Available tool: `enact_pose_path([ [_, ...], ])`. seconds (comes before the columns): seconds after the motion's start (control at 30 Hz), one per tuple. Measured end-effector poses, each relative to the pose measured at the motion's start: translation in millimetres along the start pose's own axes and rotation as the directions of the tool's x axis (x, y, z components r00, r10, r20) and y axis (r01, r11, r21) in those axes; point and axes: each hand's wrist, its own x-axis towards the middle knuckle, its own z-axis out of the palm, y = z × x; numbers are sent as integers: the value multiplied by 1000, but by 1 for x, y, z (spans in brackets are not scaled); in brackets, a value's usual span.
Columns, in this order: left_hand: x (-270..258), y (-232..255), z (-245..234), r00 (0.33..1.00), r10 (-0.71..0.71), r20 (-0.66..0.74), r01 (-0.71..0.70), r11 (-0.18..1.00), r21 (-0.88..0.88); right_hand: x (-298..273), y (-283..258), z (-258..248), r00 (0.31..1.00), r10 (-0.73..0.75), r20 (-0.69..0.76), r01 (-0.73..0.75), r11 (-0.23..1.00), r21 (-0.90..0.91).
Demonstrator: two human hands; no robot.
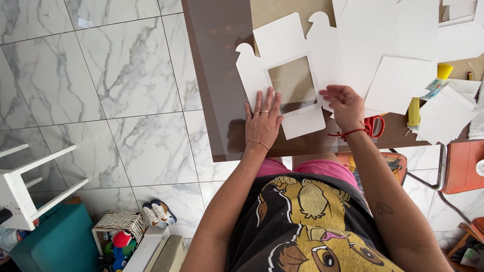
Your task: Assembling cardboard boxes by cutting and folding materials
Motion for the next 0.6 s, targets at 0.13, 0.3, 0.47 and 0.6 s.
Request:
enact_pose_path([
  [0.13,0,1,2,1000,-14,-14,13,1000,-21,5,8,-1,1000,17,26,-18,999,29],
  [0.3,1,3,5,999,-36,-24,35,999,-36,3,4,2,1000,-29,5,29,998,60],
  [0.47,2,3,4,999,-39,-26,38,999,-24,3,4,2,999,-41,10,40,996,77],
  [0.6,2,3,4,999,-42,-20,41,999,-16,3,4,3,998,-60,8,59,994,94],
])
